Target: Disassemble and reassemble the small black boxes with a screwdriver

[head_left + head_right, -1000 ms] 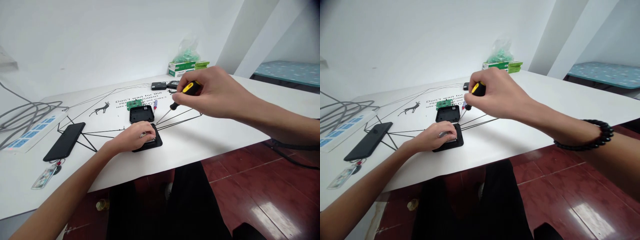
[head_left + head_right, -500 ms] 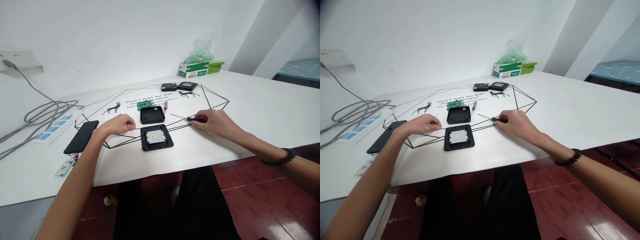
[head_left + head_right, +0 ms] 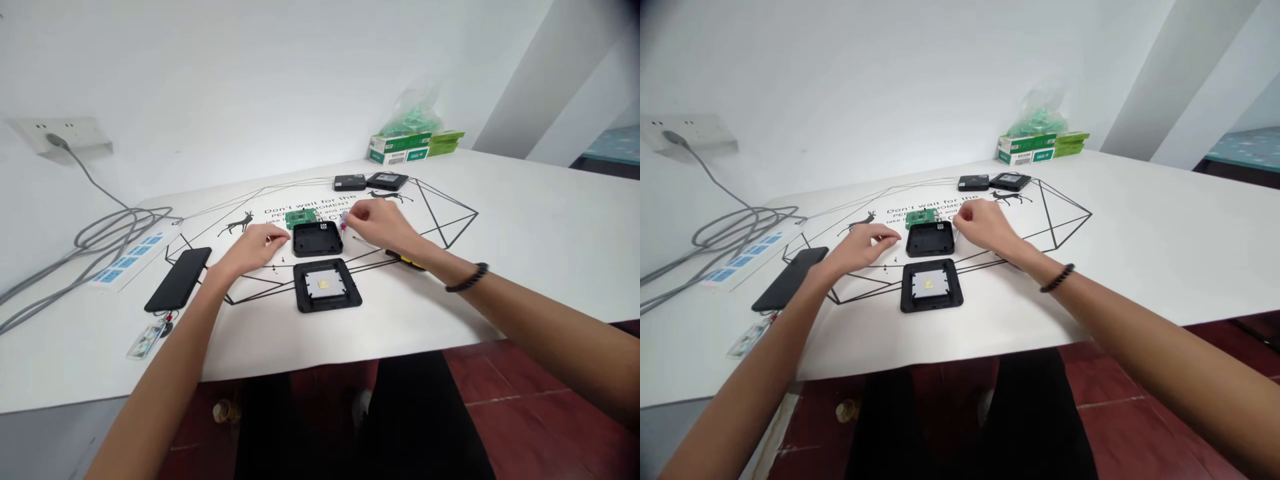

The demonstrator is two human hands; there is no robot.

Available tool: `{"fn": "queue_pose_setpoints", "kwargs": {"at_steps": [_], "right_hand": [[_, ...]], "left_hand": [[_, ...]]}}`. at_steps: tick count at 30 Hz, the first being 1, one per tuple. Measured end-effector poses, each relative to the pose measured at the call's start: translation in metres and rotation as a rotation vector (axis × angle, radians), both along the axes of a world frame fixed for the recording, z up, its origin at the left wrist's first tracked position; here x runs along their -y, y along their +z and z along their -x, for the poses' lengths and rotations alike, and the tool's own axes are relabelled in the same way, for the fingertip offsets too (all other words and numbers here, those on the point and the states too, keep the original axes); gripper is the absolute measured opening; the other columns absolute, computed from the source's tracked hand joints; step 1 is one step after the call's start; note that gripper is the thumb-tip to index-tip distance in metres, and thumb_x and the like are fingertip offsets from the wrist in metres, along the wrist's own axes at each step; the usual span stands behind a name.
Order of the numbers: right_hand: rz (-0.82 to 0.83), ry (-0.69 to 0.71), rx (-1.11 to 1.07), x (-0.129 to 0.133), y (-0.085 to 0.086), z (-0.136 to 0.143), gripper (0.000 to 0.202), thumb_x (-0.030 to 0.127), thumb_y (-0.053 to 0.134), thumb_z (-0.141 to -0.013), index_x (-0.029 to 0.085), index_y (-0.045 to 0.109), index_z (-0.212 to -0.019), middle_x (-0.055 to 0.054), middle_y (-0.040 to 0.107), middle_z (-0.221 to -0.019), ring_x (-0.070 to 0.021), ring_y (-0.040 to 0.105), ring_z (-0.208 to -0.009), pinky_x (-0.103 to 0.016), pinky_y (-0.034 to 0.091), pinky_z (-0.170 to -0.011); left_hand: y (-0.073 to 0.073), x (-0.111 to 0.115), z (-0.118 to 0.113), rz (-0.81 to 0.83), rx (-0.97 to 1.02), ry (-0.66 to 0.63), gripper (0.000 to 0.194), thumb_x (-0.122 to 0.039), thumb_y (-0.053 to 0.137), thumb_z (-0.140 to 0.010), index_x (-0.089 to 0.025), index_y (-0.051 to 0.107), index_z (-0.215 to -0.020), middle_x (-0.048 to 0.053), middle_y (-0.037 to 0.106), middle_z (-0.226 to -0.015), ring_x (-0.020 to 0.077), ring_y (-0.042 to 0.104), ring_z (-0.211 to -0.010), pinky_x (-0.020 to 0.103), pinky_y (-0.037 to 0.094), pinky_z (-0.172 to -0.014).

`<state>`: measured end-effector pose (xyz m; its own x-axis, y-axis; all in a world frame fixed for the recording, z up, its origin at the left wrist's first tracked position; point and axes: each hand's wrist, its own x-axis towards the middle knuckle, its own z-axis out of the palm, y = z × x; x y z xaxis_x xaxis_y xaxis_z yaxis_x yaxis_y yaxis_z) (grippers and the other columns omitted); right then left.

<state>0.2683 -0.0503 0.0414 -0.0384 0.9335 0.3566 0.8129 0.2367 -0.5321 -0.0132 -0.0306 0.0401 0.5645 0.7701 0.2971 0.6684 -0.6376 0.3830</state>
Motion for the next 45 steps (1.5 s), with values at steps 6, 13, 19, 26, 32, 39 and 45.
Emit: {"fn": "queue_pose_setpoints", "kwargs": {"at_steps": [6,13,19,26,32,39,45], "right_hand": [[-0.041,0.133,-0.152,-0.036,-0.001,0.033,0.016,0.029,0.058,-0.079,0.019,0.063,-0.068,-0.005,0.068,-0.073,-0.0176,0.057,-0.072,-0.032,0.041,-0.07],[0.257,0.727,0.073,0.0,0.014,0.015,0.034,0.054,0.067,-0.083,0.021,0.073,-0.087,-0.004,0.07,-0.087,-0.0184,0.058,-0.078,-0.032,0.042,-0.072],[0.397,0.805,0.366,0.015,0.006,0.025,0.052,0.055,0.083,-0.066,0.021,0.072,-0.103,-0.008,0.07,-0.098,-0.028,0.06,-0.098,-0.036,0.046,-0.077],[0.32,0.86,0.308,0.014,0.001,0.029,0.023,0.043,0.078,-0.07,0.022,0.067,-0.075,-0.002,0.065,-0.077,-0.0187,0.056,-0.071,-0.032,0.04,-0.063],[0.241,0.851,0.271,0.016,-0.001,0.032,0.02,0.034,0.073,-0.067,0.022,0.057,-0.065,0.002,0.058,-0.068,-0.0145,0.051,-0.063,-0.031,0.038,-0.061],[0.125,0.791,0.186,0.015,0.006,0.025,0.02,0.035,0.072,-0.069,0.022,0.064,-0.08,0.002,0.061,-0.073,-0.0146,0.05,-0.065,-0.031,0.036,-0.06],[-0.123,0.656,0.137,0.008,0.008,0.02,0.021,0.034,0.073,-0.07,0.02,0.067,-0.085,-0.001,0.06,-0.079,-0.0157,0.051,-0.071,-0.032,0.038,-0.066]], "left_hand": [[-0.011,0.002,-0.013,-0.062,0.014,-0.063,0.027,-0.028,0.051,-0.096,-0.02,0.076,-0.1,0.006,0.077,-0.102,0.0216,0.069,-0.094,0.034,0.054,-0.082],[-0.007,0.011,-0.016,-0.031,-0.024,-0.106,0.024,-0.025,0.053,-0.089,-0.023,0.075,-0.082,0.002,0.073,-0.079,0.019,0.064,-0.074,0.031,0.048,-0.065],[-0.009,0.012,-0.019,-0.046,-0.037,-0.104,0.025,-0.024,0.052,-0.088,-0.022,0.074,-0.077,0.002,0.068,-0.072,0.0175,0.06,-0.069,0.03,0.044,-0.061],[-0.008,0.013,-0.023,-0.03,-0.06,-0.111,0.026,-0.025,0.051,-0.088,-0.023,0.075,-0.077,0.002,0.067,-0.07,0.0172,0.058,-0.068,0.03,0.042,-0.06],[-0.01,0.011,-0.022,-0.049,-0.064,-0.111,0.027,-0.026,0.051,-0.089,-0.023,0.075,-0.076,0.002,0.066,-0.069,0.0168,0.057,-0.066,0.03,0.041,-0.059],[-0.002,0.017,-0.026,0.027,0.016,-0.117,0.034,-0.035,0.048,-0.096,-0.02,0.073,-0.079,0.001,0.067,-0.071,0.0155,0.056,-0.067,0.029,0.043,-0.065],[0.0,0.018,-0.026,0.014,0.114,-0.159,0.045,-0.058,0.075,-0.082,-0.021,0.074,-0.109,0.003,0.07,-0.091,0.0191,0.06,-0.081,0.033,0.05,-0.077]]}}
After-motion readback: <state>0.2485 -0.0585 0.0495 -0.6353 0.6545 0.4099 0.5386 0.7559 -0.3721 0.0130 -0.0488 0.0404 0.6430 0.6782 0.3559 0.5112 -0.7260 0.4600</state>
